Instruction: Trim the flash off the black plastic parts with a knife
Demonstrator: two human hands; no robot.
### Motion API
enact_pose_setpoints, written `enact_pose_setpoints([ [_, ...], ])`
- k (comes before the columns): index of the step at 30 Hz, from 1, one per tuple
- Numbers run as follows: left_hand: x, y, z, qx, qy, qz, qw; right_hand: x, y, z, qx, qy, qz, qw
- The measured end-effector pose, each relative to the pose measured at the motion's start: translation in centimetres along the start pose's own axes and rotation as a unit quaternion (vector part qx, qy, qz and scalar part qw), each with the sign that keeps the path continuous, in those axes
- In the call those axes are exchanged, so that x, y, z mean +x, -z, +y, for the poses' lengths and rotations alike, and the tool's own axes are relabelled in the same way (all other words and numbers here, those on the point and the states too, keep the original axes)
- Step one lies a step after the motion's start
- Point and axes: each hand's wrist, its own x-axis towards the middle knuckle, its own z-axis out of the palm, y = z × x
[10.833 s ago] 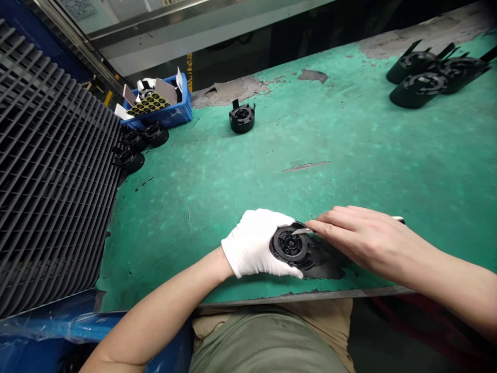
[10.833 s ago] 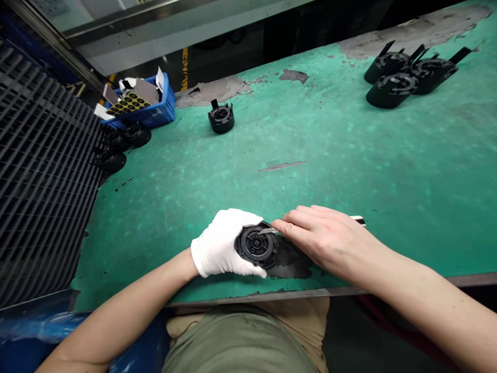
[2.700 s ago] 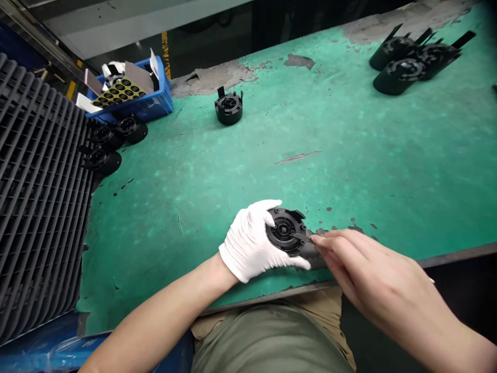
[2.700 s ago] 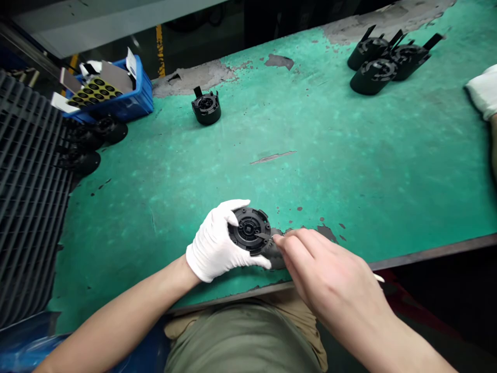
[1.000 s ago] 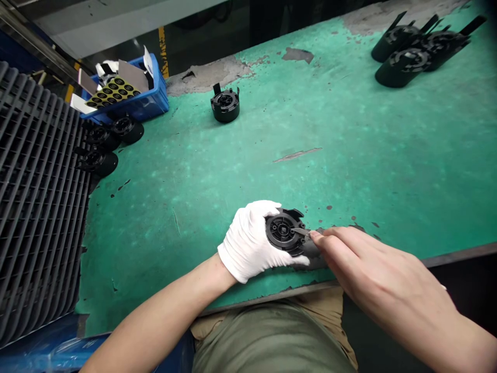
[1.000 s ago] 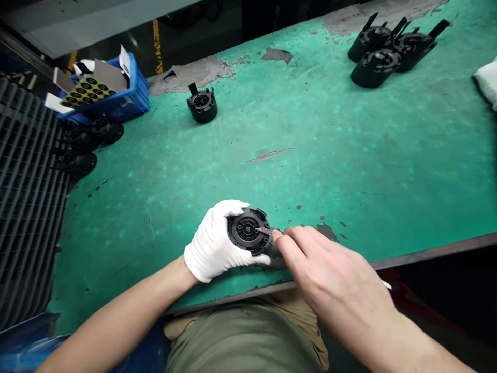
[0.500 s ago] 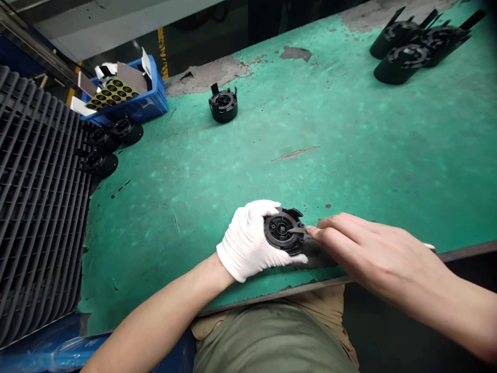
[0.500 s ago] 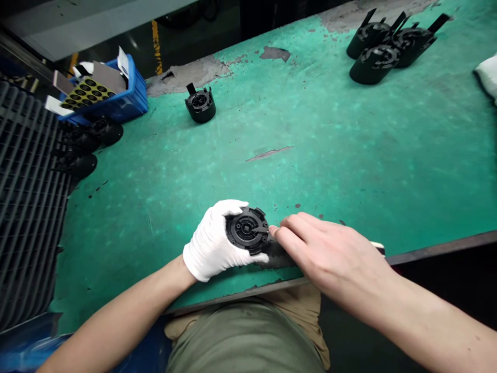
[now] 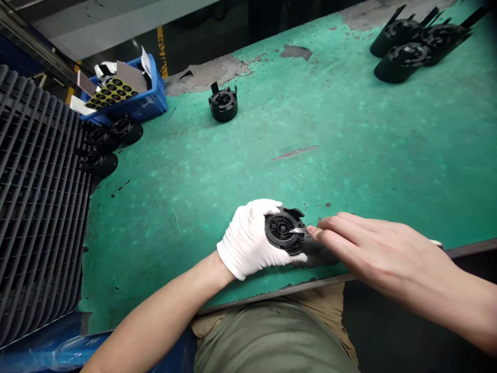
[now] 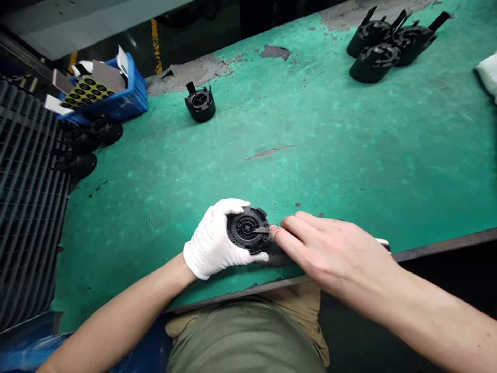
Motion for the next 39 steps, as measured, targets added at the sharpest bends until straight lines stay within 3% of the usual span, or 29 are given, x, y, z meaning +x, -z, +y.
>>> enact_pose_setpoints([
  [6,-0.3,-0.1,-0.5,-0.002,-0.008,0.01,1.0,0.3,0.0,2.4,0.113,0.019,-0.04,0.993],
  [13,-0.5,-0.6,-0.7,-0.008,-0.029,0.029,0.999,0.5,0.2,2.6,0.108,-0.008,0.002,0.994],
  [20,-0.4,-0.2,-0.7,0.002,-0.007,0.006,1.0,0.1,-0.8,3.3,0.114,-0.02,-0.03,0.993],
  [33,-0.7,-0.4,-1.2,-0.002,-0.064,0.039,0.997,2.7,0.3,5.3,0.116,0.091,-0.08,0.986],
  [39,-0.4,-0.4,-0.9,0.002,-0.033,0.018,0.999,3.0,0.3,6.3,0.128,0.108,-0.129,0.977],
])
